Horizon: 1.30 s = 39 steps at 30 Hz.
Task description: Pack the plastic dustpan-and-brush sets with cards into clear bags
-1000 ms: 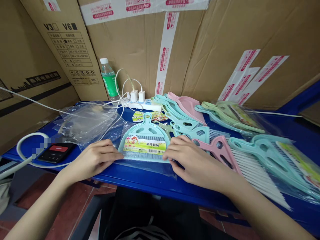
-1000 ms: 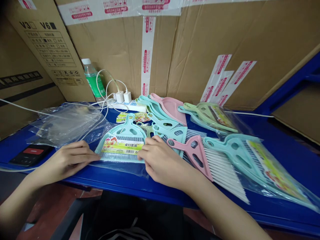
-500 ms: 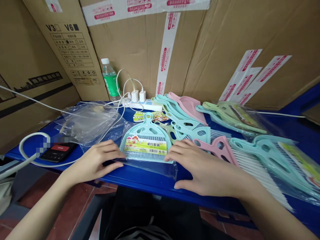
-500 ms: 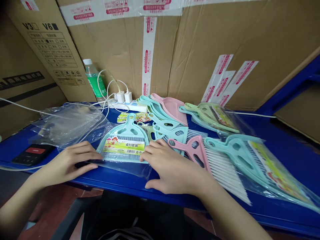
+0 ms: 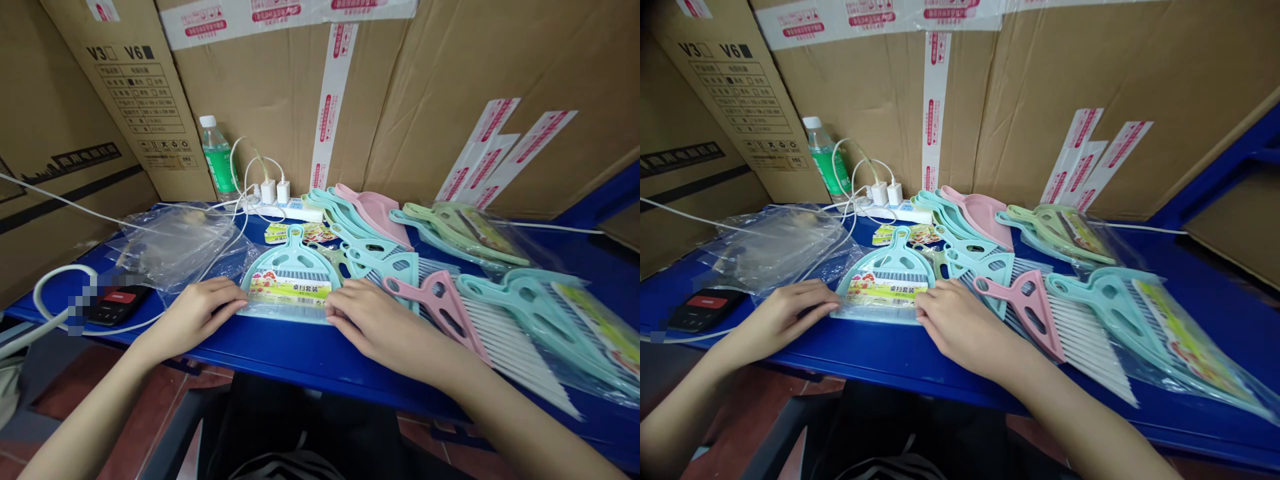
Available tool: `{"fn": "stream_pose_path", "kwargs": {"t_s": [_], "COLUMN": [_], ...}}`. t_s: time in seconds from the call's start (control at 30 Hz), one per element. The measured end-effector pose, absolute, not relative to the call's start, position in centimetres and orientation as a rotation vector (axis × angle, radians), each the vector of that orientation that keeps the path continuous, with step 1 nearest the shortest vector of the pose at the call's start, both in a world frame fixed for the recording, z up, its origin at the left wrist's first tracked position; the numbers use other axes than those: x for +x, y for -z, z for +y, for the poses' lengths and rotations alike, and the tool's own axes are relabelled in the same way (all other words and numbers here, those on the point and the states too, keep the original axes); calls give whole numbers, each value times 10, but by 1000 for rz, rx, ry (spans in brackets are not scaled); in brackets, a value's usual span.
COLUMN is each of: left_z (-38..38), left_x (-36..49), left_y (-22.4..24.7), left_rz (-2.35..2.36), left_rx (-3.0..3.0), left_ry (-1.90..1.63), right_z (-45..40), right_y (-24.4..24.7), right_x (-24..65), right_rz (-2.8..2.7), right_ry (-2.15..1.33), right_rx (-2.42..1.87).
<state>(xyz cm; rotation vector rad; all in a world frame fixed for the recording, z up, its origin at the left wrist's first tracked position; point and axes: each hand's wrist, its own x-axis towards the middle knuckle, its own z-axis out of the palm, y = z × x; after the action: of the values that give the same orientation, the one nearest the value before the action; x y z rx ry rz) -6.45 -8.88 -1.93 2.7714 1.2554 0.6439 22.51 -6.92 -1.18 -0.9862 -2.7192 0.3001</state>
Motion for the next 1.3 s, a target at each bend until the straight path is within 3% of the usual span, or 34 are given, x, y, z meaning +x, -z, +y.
{"fn": "stream_pose_path", "kwargs": {"t_s": [0.3, 1.3], "left_z": [-89, -89], "left_x": [-57, -40], "left_y": [22, 33], "left_rz": [1397, 1601], "left_rx": [2654, 2539], "left_ry": [-702, -795], "right_z": [-69, -66], "right_y": [20, 29], "right_x": [217, 209], "right_rz": [-2523, -2461], "right_ry": [-466, -325], "right_rx": [-1210, -1343]}}
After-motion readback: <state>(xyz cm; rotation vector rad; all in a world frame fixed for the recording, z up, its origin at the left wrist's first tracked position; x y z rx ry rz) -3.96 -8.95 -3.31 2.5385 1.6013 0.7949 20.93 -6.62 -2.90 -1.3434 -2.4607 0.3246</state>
